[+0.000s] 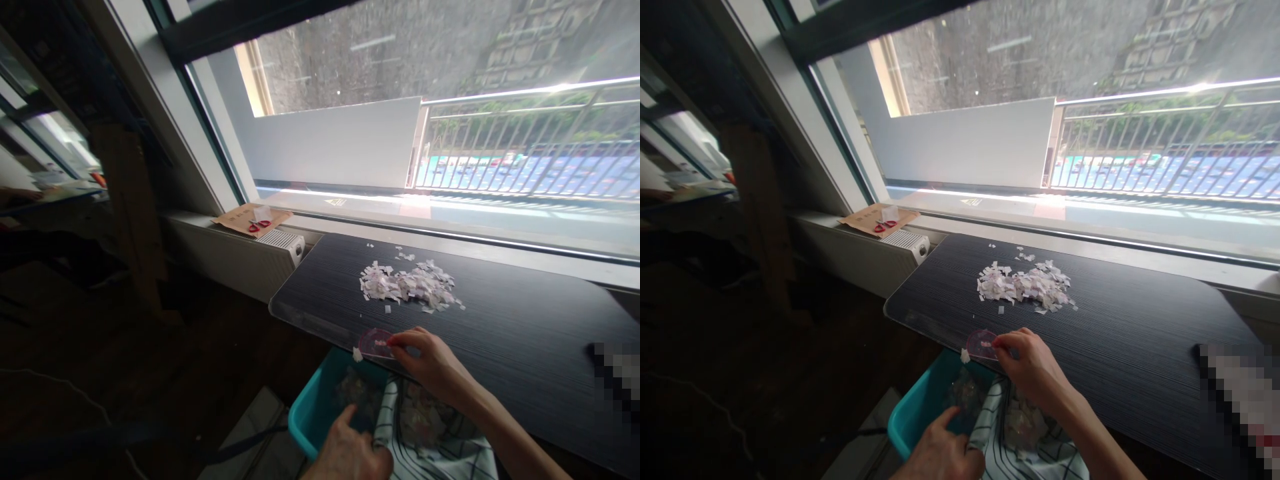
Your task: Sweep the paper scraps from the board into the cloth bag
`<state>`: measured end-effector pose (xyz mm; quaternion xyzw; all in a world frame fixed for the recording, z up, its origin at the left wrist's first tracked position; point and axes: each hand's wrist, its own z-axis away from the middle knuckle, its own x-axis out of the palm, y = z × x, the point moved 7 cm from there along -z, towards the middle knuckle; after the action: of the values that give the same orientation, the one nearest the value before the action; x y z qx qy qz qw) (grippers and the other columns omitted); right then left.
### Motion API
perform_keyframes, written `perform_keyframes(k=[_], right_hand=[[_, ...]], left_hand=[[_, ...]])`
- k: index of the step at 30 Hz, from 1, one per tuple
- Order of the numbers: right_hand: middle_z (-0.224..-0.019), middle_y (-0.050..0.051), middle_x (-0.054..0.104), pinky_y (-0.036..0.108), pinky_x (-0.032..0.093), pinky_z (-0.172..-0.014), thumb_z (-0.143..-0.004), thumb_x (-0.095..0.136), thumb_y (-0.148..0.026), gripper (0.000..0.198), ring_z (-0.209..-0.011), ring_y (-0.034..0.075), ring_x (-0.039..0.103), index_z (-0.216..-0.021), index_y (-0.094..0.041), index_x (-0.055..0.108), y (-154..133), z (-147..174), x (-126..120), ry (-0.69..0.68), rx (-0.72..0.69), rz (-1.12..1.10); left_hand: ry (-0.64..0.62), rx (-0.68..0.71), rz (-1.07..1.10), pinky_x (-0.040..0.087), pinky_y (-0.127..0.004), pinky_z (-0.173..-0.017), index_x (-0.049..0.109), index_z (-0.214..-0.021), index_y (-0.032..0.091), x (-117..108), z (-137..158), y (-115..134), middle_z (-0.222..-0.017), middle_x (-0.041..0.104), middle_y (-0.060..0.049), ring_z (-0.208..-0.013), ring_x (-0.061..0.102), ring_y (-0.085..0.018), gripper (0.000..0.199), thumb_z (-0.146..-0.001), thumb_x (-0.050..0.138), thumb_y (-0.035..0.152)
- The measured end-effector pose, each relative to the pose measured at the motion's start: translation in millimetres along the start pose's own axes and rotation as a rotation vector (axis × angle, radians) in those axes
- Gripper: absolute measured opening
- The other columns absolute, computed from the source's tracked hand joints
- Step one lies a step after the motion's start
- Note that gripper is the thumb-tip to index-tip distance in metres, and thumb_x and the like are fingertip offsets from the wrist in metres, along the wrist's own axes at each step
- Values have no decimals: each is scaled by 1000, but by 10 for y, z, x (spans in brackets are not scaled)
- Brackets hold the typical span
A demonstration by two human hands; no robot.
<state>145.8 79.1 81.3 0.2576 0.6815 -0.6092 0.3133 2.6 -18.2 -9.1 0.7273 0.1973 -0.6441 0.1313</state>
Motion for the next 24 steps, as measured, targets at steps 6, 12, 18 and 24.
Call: perform_keyframes(k=[6,12,18,24], right_hand=[[-90,6,75,32,50,-80,-84,55,-31,25,-85,22,68,-91,-23,78,-17,-4,36,29,-12,-60],[-91,6,75,33,51,-80,-84,55,-37,27,-86,23,68,-92,-26,78,280,-74,-175,203,40,-40],[-98,7,76,38,50,-82,-84,52,-38,31,-97,28,66,-95,-24,77,613,-194,-488,387,143,123],[-95,5,77,35,50,-81,-83,53,-37,28,-92,25,67,-92,-27,78,574,-245,-320,255,97,82]], left_hand=[[-63,-13,7,52,-48,-82,55,-59,18,-40,-54,-8,-56,67,-1,-41,58,-15,17,-68,69,16],[38,-3,-50,55,-49,-77,53,-57,19,24,41,-11,-53,66,-2,-36,55,-16,14,-60,62,9],[112,-68,-57,55,-49,-77,53,-59,19,-3,192,-153,-47,60,0,-33,53,-15,13,-58,57,7],[10,-172,80,49,-45,-90,55,-64,21,-170,402,-349,-51,59,1,-44,57,-16,12,-74,53,15]])
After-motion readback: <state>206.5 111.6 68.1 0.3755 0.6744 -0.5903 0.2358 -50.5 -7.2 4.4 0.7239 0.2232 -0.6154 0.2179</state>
